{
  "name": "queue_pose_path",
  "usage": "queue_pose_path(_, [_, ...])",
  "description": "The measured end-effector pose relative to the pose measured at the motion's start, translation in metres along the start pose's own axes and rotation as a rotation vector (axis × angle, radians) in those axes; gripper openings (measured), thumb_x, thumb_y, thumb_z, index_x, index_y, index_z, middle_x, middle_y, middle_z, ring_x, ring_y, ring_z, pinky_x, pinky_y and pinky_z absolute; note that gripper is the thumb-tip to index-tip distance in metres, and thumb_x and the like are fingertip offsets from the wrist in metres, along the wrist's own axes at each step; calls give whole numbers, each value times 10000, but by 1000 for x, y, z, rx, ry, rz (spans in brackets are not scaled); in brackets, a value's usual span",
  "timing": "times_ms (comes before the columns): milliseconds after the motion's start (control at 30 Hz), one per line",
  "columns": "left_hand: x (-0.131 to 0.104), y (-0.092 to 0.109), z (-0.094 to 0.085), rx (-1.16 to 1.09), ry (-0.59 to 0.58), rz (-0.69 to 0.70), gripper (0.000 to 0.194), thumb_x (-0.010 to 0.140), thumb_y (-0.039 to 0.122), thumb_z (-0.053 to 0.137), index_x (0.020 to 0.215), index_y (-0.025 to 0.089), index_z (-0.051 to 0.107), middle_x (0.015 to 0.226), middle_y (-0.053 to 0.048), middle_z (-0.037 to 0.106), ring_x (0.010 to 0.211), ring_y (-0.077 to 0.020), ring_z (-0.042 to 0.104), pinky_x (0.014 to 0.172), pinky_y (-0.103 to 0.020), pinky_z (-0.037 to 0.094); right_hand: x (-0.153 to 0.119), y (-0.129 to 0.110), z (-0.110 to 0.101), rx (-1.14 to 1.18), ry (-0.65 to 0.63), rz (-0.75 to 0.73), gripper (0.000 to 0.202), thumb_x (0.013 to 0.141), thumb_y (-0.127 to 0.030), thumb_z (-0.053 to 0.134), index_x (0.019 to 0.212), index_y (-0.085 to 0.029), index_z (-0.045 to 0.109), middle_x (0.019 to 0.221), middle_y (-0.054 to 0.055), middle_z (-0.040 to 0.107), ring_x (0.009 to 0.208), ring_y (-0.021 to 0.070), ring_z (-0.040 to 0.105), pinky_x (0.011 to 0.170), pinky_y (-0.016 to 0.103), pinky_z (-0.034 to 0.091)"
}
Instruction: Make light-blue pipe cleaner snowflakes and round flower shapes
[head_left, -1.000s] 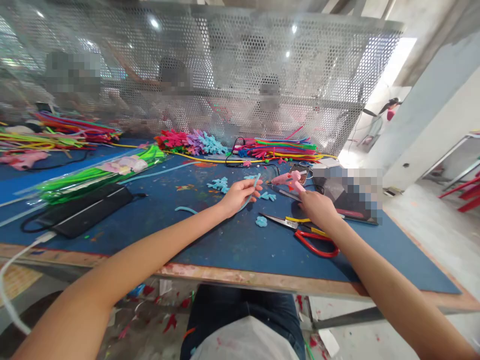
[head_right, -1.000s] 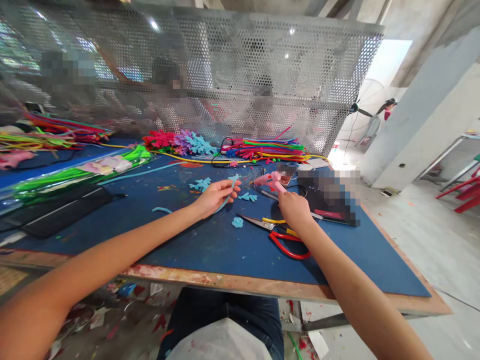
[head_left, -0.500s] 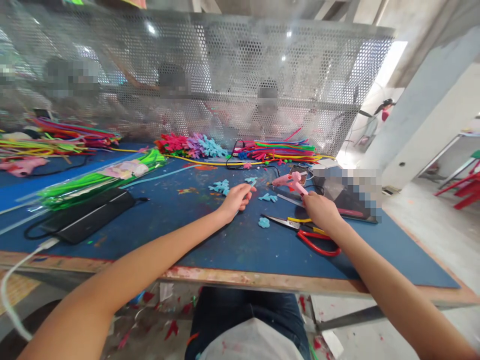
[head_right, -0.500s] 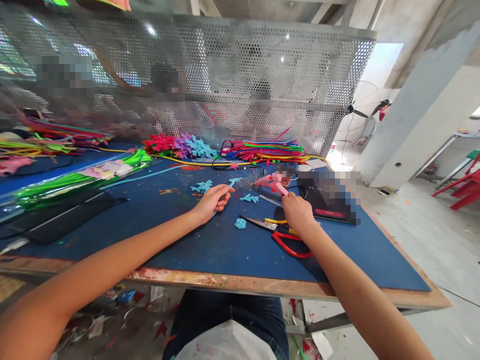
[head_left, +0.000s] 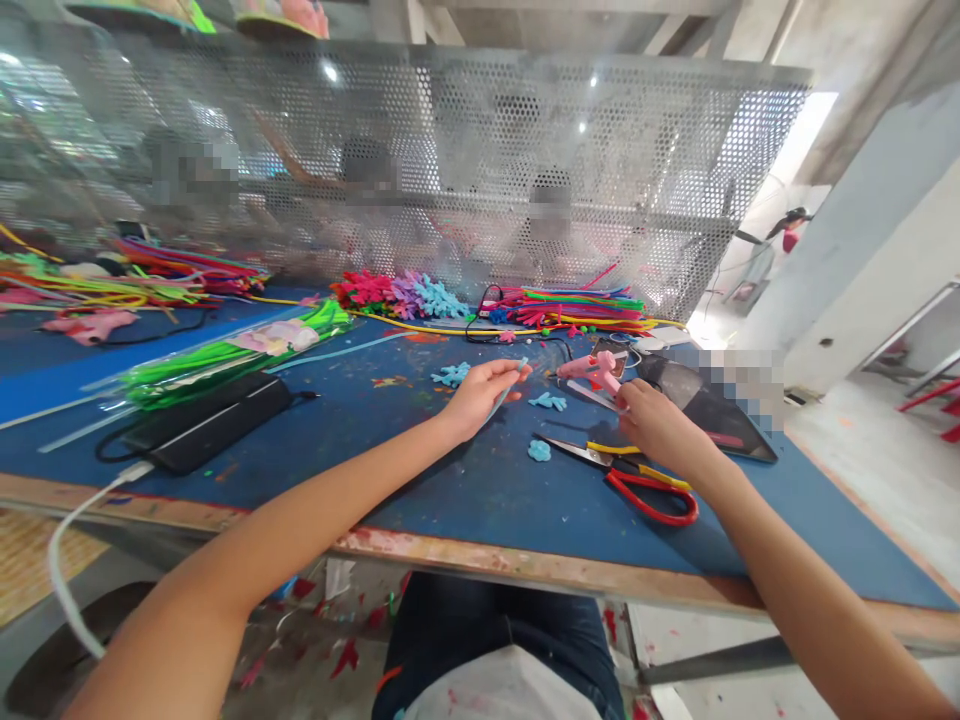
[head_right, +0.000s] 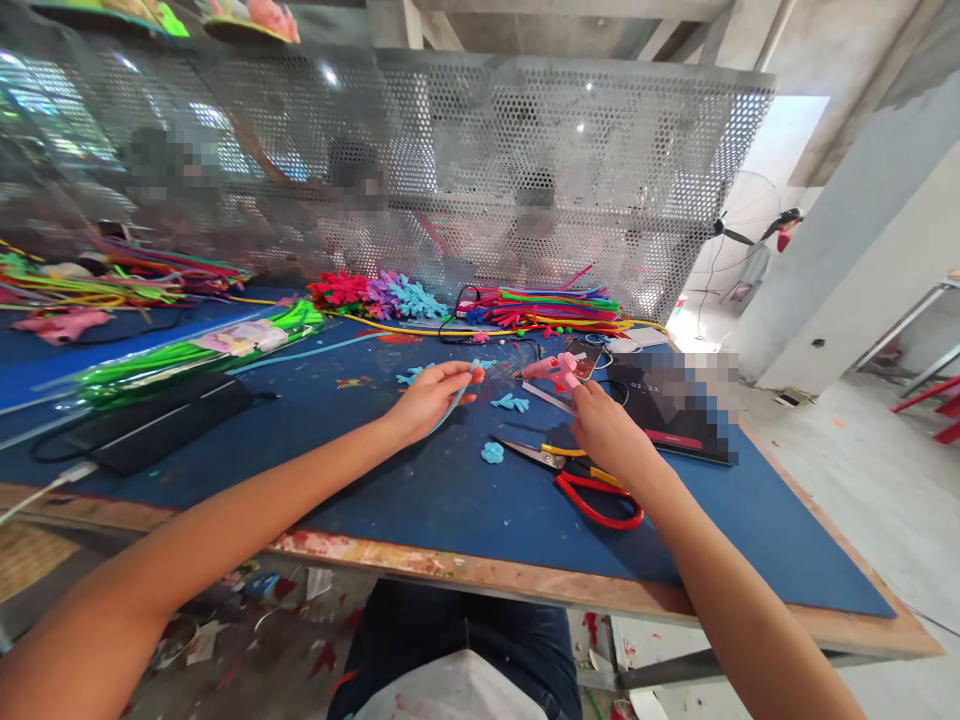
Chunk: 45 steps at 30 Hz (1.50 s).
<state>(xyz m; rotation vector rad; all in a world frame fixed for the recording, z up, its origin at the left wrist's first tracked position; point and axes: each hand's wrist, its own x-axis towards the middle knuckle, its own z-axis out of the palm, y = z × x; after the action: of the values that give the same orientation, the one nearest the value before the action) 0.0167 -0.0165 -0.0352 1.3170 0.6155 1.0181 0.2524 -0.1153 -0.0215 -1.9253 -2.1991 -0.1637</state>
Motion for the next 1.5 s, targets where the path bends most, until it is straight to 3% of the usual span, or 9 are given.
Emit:
queue_pose_path(133, [2,15,3,-158,-26,-16,196,663,161,677,859,147,672,906,-37,648,726,-94,571,670,-236,475,-2,-33,-17,345,173,-169,132,750,-135,414,847,-174,495,748,25,542,677,148,496,651,258,394])
queue_pose_path(300, [6,31,23,-382,-50,-19,169,641,64,676,794,136,676,741,-11,658,691,-85,602,710,-220,464,22,-76,-21,749,300,-31,243,742,-391,557,844,-170,555,673,-8,556,534,101,436,504,222,337])
queue_pose_path(500, [6,33,41,-405,7,18,143,675,102,680,813,138,669,752,-8,679,694,-91,627,722,-215,468,49,-82,-9,1046,337,-105,305,756,-438,558,641,-162,498,501,-65,389,464,63,330,446,203,256])
queue_pose_path(633, [16,30,16,-245,5,58,226,724,239,666,927,142,653,831,-45,690,716,-123,652,731,-257,504,47,-68,-4,1257,299,-15,307,718,-463,602,704,-170,510,515,-70,436,402,45,322,384,187,236])
queue_pose_path(967, [63,19,-78,88,387,69,144,723,174,628,850,107,626,627,-38,644,578,-96,612,668,-255,507,57,-17,-9,1918,282,219,266,697,-373,654,695,-170,481,445,-96,391,337,17,196,319,142,156])
queue_pose_path(1167, [60,15,-91,352,511,80,274,711,176,593,978,130,631,379,68,415,371,-82,413,507,-222,422,55,-16,-14,2024,115,230,322,739,-416,599,615,-185,411,404,-111,258,325,30,173,307,153,144])
queue_pose_path(1367, [49,13,-55,815,331,402,572,602,195,696,1159,209,566,952,-43,605,904,-179,540,727,-243,443,49,-43,-5,1878,18,148,304,713,-428,638,669,-160,501,431,-83,412,330,11,172,319,153,125])
queue_pose_path(1433, [42,11,-37,739,165,319,318,759,376,564,965,154,662,1014,-88,601,953,-201,533,697,-251,455,47,-53,1,1805,5,104,306,707,-439,645,705,-153,533,489,-56,496,332,6,197,325,159,138])
queue_pose_path(1500, [32,9,-18,486,-73,110,488,829,513,400,968,120,653,973,-116,612,852,-191,572,605,-247,460,46,-60,8,1720,-22,74,335,704,-463,641,675,-147,534,516,-38,525,335,4,212,330,166,150])
